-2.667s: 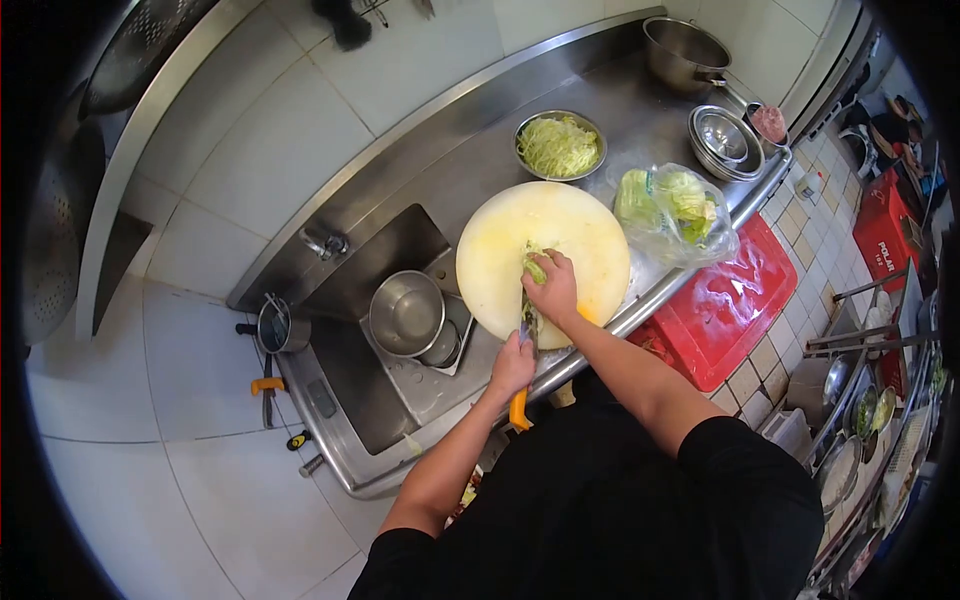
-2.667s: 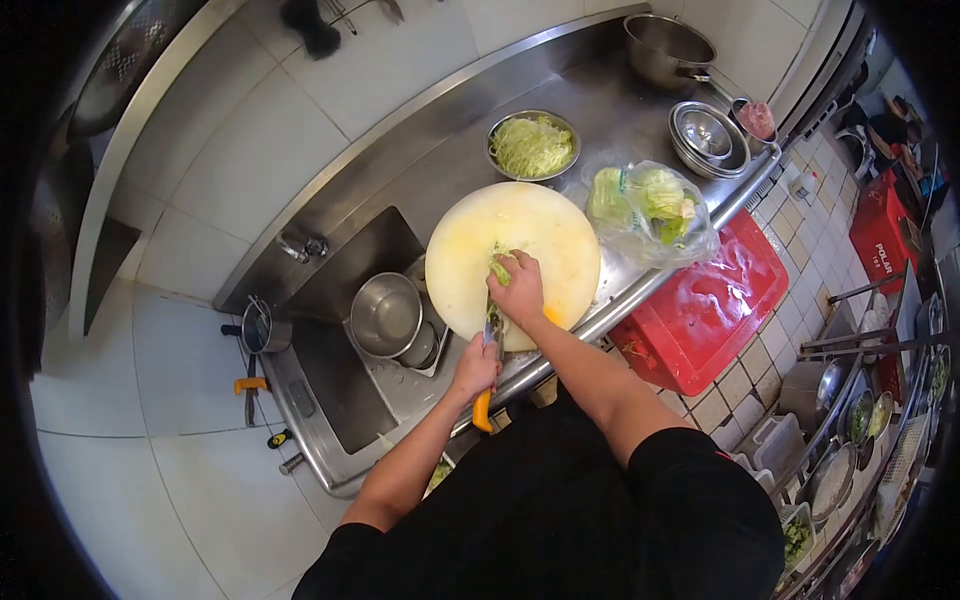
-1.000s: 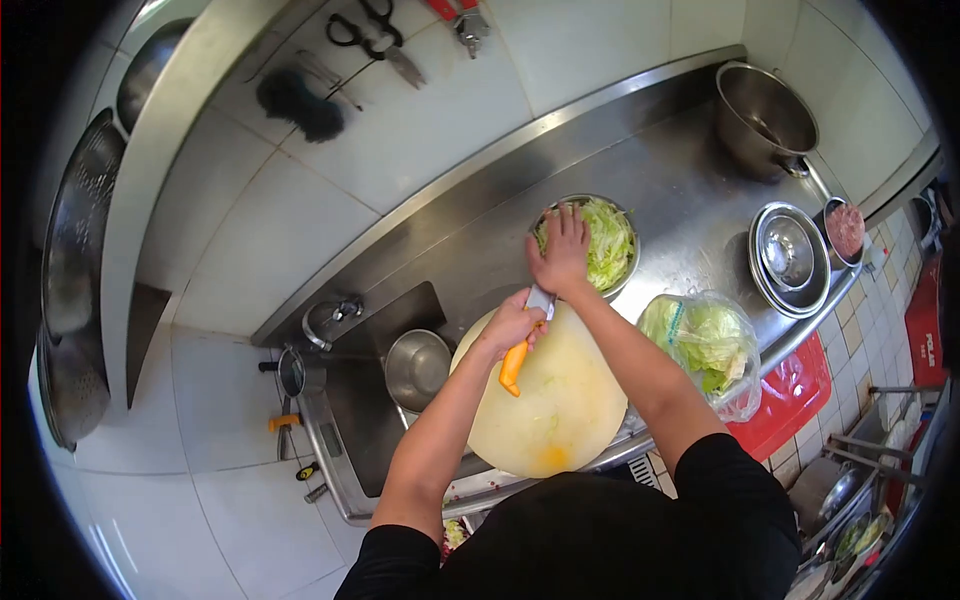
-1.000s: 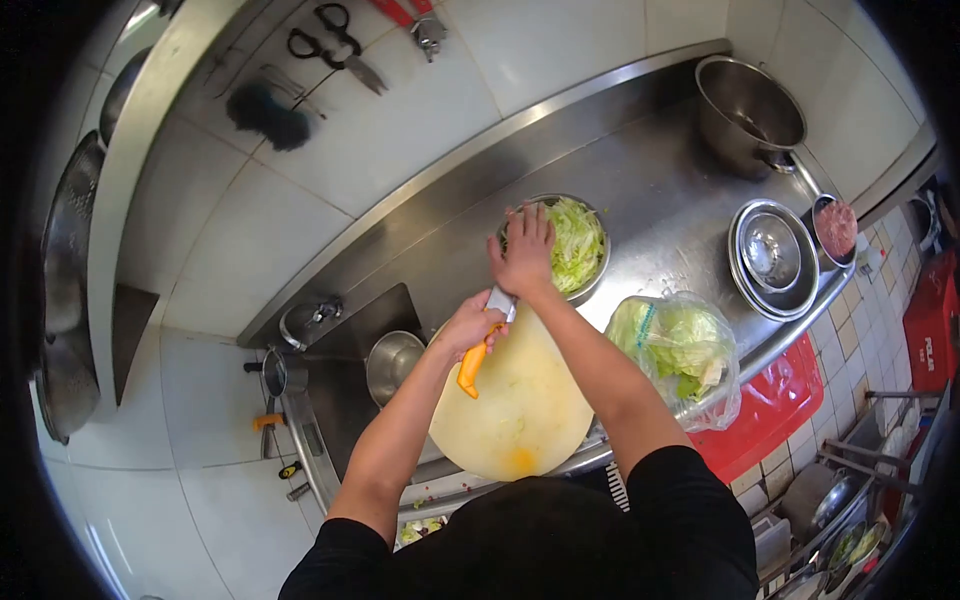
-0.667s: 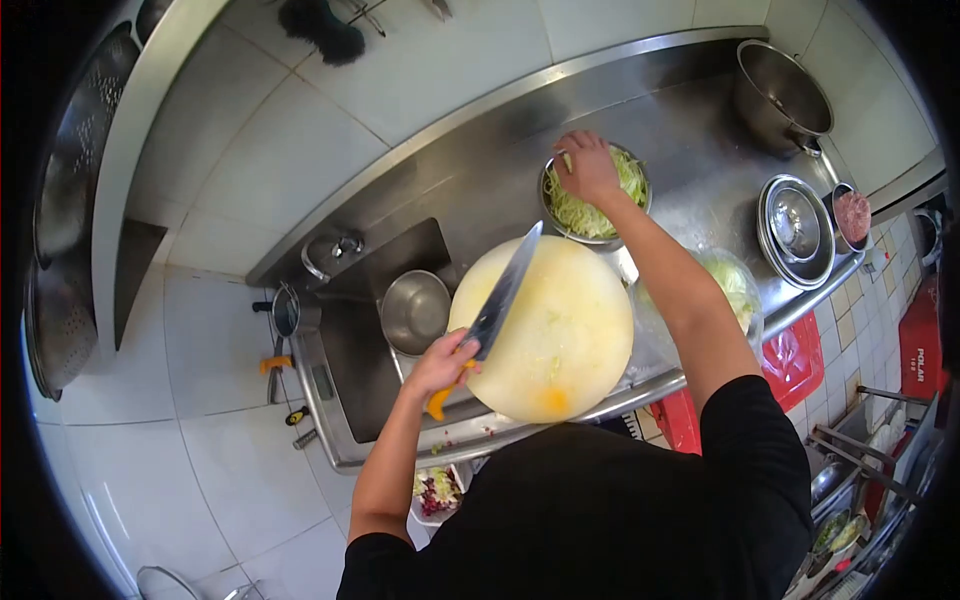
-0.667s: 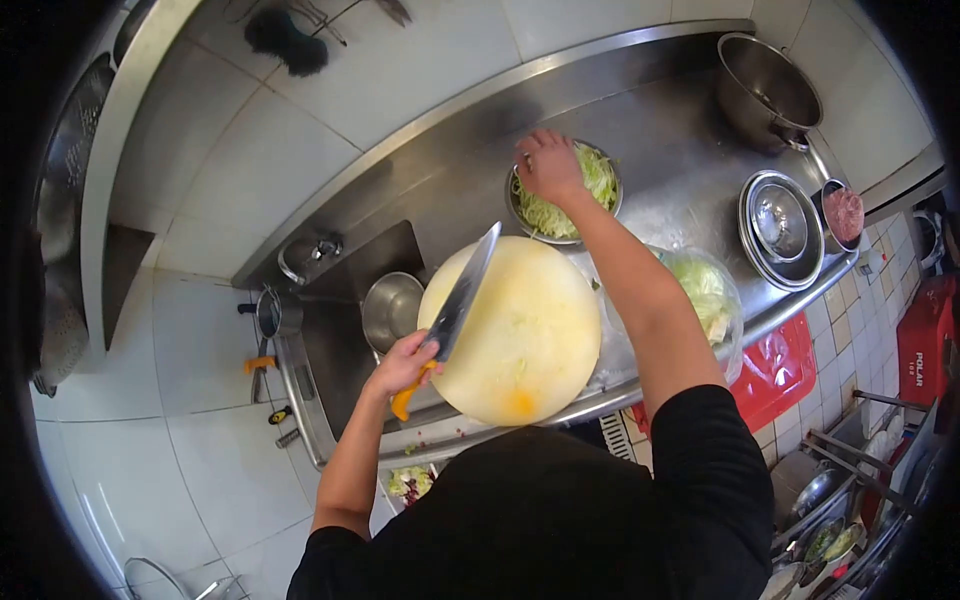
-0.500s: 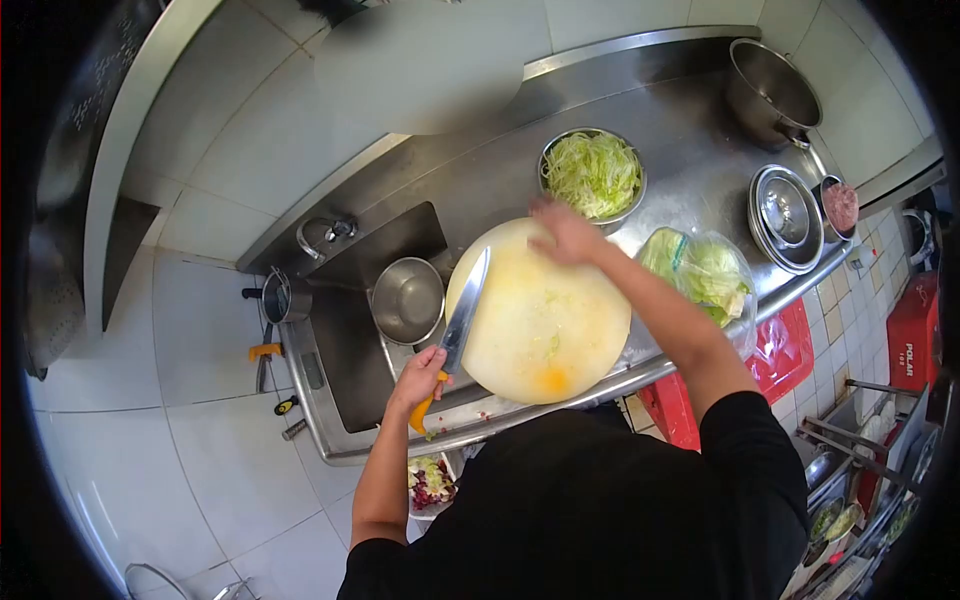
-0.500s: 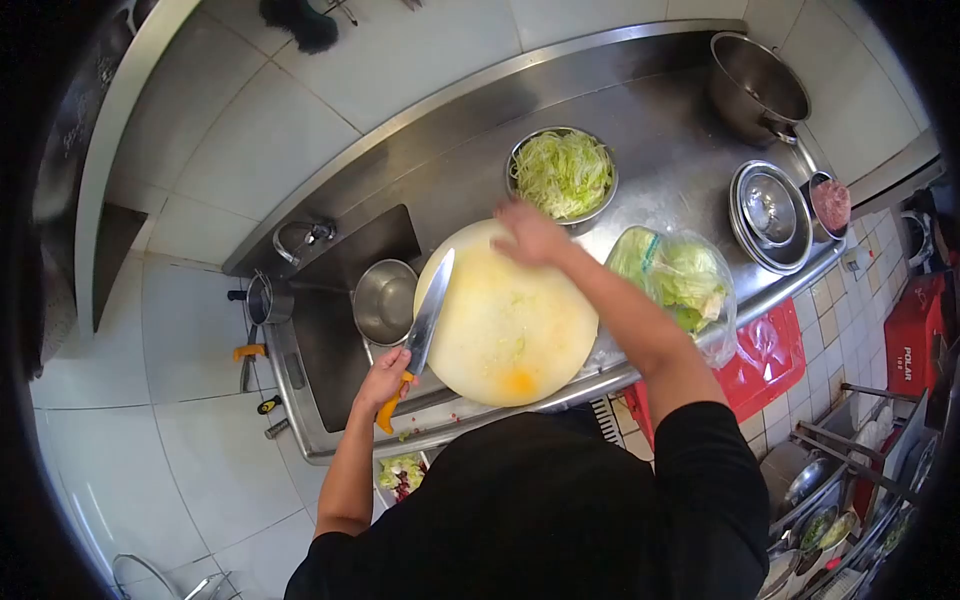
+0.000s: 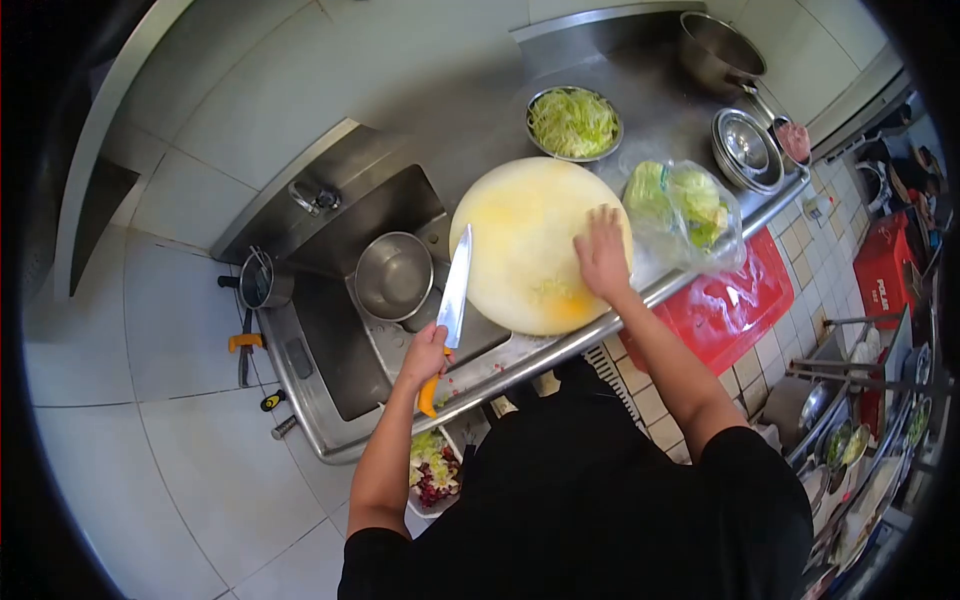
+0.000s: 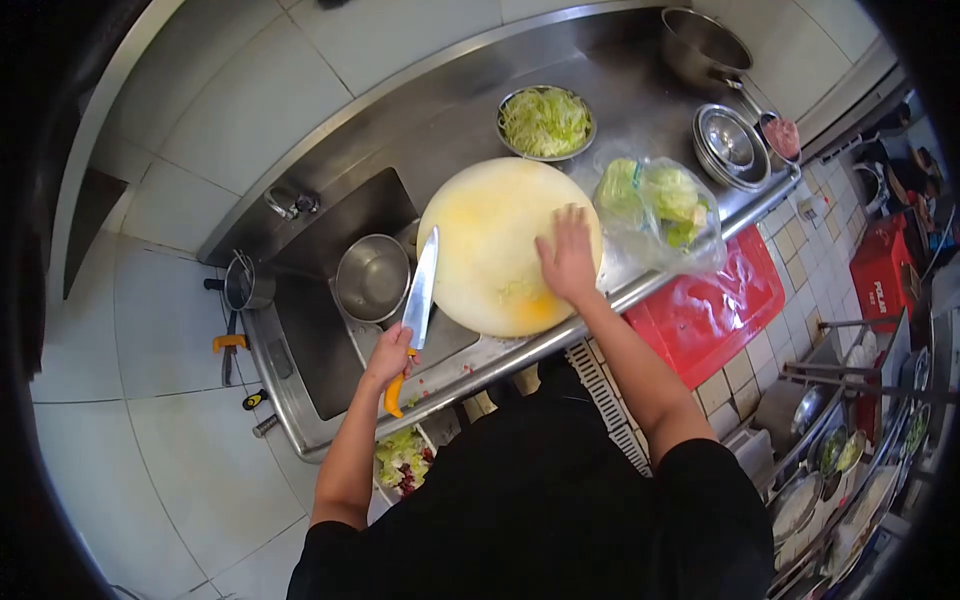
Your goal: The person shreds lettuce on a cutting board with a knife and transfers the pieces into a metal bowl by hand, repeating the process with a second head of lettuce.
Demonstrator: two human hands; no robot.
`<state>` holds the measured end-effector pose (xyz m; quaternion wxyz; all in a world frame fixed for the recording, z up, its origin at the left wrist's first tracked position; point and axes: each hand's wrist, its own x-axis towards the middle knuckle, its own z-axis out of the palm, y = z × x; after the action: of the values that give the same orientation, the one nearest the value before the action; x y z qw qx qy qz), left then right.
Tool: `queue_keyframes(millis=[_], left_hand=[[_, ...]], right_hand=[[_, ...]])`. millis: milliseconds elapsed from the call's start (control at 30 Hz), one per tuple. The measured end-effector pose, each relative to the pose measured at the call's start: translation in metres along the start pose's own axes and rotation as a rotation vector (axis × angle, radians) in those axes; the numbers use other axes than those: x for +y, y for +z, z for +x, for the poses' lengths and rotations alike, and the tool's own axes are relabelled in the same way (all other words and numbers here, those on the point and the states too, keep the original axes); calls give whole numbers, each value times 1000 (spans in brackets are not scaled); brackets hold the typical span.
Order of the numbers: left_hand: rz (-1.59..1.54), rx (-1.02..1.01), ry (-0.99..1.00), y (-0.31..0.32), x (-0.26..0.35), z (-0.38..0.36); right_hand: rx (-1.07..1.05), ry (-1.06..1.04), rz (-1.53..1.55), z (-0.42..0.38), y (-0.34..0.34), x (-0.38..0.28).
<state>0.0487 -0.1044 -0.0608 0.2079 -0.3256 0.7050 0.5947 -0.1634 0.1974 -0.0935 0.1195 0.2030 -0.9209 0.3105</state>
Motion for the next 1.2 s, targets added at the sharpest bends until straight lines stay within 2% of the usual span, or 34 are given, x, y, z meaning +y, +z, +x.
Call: queue_keyframes(millis=[33, 67, 133, 167, 200, 267, 333, 400, 467, 500, 567, 667, 800, 833, 867, 900, 967, 1000, 1067, 1100, 1167, 1200], left_hand=[[29, -32, 13, 8, -5, 1], [59, -68, 26, 18, -10, 0], [117, -170, 3, 43, -2, -14], [138, -152, 21, 56, 4, -20], [166, -157, 41, 74, 7, -24], [177, -112, 27, 103, 1, -12], [100, -177, 36, 123, 15, -9], [128, -212, 39, 136, 23, 6], [112, -277, 69, 149, 29, 10], [58, -284, 82, 151, 32, 12], [60, -300, 80, 150, 36, 17], [57, -317, 110, 152, 68, 15], [28, -282, 163, 157, 123, 46], [6, -256, 166, 158, 142, 51], [-1, -239, 224, 158, 157, 66], [-50, -237, 172, 157, 180, 69], [-55, -268, 212, 157, 223, 84], [-76, -222, 227, 157, 240, 92], [-104, -278, 250, 157, 270, 112], [-111, -251, 257, 156, 280, 121], [-82, -235, 264, 154, 295, 135], [-87, -211, 263, 151, 297, 139]], right_hand=[[-87, 239, 0, 1, 3, 1], [-85, 257, -12, -10, 5, -2], [-252, 110, -66, -20, 10, -21], [-263, 207, 39, -28, 22, -32], [-266, 207, 79, -33, 29, -42], [-161, 336, 232, -40, 34, -66], [-84, 362, 334, -37, 32, -79], [118, 450, 449, -35, 49, -83], [279, 503, 410, -31, 57, -87], [314, 517, 395, -33, 53, -86], [348, 578, 627, -29, 46, -82], [378, 585, 655, -10, 34, -74], [476, 518, 725, 61, 29, -56], [440, 543, 862, 85, 32, -45], [507, 457, 913, 106, 24, -43], [532, 421, 892, 128, 23, -39], [383, 378, 835, 160, 1, -35], [381, 355, 759, 176, 6, -33], [423, 209, 601, 203, 4, -32], [413, 189, 621, 215, 4, -29], [254, 64, 343, 237, 6, -23], [244, 51, 361, 243, 10, -22]])
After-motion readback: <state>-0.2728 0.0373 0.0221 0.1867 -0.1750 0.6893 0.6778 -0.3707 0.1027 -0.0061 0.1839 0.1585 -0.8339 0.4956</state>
